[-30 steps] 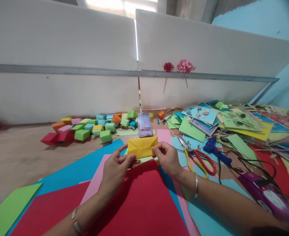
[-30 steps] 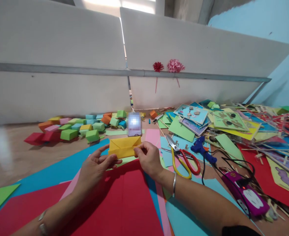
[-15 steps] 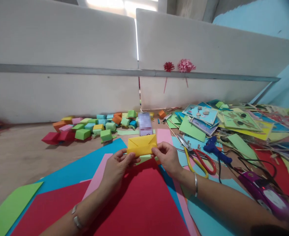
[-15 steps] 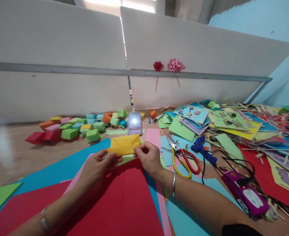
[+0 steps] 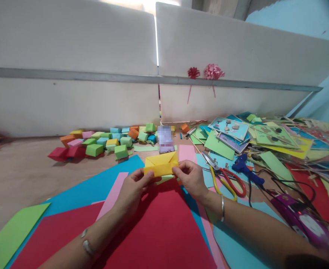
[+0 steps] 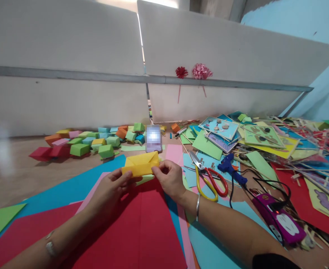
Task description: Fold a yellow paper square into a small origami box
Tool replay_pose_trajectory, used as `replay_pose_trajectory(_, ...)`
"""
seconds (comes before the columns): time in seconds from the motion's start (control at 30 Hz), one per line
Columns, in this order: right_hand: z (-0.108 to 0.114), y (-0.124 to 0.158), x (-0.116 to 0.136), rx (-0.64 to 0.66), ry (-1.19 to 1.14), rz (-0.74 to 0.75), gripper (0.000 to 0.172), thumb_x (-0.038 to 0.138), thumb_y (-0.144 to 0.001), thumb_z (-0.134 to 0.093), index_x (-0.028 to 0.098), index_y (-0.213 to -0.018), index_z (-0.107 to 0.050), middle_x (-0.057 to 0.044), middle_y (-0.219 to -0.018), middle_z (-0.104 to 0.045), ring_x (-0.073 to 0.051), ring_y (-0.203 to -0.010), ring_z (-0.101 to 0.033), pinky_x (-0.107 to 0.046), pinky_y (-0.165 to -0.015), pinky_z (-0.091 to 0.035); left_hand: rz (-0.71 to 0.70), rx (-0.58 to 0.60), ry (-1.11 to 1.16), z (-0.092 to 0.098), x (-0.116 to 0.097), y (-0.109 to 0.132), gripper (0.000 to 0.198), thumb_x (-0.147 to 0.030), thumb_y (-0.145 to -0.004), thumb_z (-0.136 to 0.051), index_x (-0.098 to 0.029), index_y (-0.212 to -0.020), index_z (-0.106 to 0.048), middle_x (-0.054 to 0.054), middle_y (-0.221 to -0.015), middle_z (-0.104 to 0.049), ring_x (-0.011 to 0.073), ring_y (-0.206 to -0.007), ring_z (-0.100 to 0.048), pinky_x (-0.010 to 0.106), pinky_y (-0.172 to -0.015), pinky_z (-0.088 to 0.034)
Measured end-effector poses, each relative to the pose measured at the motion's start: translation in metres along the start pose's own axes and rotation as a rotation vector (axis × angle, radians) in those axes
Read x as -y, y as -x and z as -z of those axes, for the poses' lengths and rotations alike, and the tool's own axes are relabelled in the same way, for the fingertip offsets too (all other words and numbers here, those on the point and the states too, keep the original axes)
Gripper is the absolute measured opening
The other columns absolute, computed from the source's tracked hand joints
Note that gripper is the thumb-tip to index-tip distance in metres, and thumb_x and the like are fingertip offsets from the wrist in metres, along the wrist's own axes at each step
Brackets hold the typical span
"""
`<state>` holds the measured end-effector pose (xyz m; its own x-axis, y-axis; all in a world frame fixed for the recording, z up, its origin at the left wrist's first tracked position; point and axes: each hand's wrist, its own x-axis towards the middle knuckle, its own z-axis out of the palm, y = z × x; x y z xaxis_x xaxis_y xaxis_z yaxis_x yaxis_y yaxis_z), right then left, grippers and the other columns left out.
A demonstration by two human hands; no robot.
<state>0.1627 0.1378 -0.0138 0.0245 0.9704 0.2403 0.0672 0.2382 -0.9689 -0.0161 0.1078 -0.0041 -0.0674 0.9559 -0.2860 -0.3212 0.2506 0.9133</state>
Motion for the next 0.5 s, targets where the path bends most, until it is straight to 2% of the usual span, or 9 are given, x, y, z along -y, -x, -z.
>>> replay_pose_trajectory(0.1, 0.0013, -0.0016, -0.0001, 0.067, -0.080, 0.012, 0.020, 0.035, -0.071, -0.071, 0.019, -0.063, -0.063, -0.002, -0.069, -0.066, -0.014, -0.062, -0.060, -0.027, -0.060, -0.048, -0.018, 0.111, 0.058, -0.0003, -0.0012, -0.0015, 0.055, -0.041, -0.060, -0.091, -0.016, -0.104, -0.068, 0.010, -0.100, -0.077, 0.0217, -0.080, -0.074, 0.027, -0.064, -0.059)
replay_pose_trajectory(0.17, 0.0017, -0.0031, -0.0013, 0.107, -0.148, -0.018, 0.020, 0.036, -0.069, -0.074, 0.019, -0.065, -0.064, -0.001, -0.068, -0.067, -0.014, -0.062, -0.061, -0.028, -0.061, -0.050, -0.026, 0.144, 0.083, -0.0004, 0.0000, -0.0024, 0.053, -0.038, -0.063, -0.090, -0.015, -0.106, -0.068, 0.010, -0.102, -0.077, 0.0205, -0.077, -0.073, 0.027, -0.063, -0.059)
replay_pose_trajectory(0.23, 0.0016, -0.0044, -0.0028, 0.140, -0.196, -0.074, 0.022, 0.037, -0.067, -0.077, 0.019, -0.069, -0.065, 0.000, -0.065, -0.067, -0.014, -0.060, -0.062, -0.028, -0.061, -0.050, -0.025, 0.097, 0.087, 0.0000, 0.0021, -0.0032, 0.050, -0.036, -0.065, -0.089, -0.014, -0.106, -0.069, 0.009, -0.101, -0.077, 0.0194, -0.076, -0.072, 0.025, -0.062, -0.058)
replay_pose_trajectory(0.33, 0.0003, -0.0048, -0.0041, 0.130, -0.205, -0.127, 0.022, 0.036, -0.066, -0.079, 0.019, -0.070, -0.067, -0.001, -0.065, -0.068, -0.014, -0.059, -0.062, -0.028, -0.059, -0.050, -0.042, 0.031, 0.097, 0.0007, 0.0052, -0.0046, 0.046, -0.034, -0.065, -0.089, -0.016, -0.103, -0.070, 0.007, -0.102, -0.077, 0.0177, -0.079, -0.072, 0.024, -0.067, -0.059)
replay_pose_trajectory(0.5, -0.0038, -0.0021, -0.0024, 0.068, -0.234, -0.191, 0.019, 0.032, -0.064, -0.078, 0.018, -0.066, -0.065, -0.001, -0.061, -0.069, -0.013, -0.056, -0.062, -0.028, -0.058, -0.050, -0.047, 0.037, 0.085, -0.0003, 0.0084, -0.0056, 0.039, -0.037, -0.069, -0.086, -0.019, -0.100, -0.072, 0.004, -0.098, -0.078, 0.0158, -0.075, -0.071, 0.023, -0.069, -0.058)
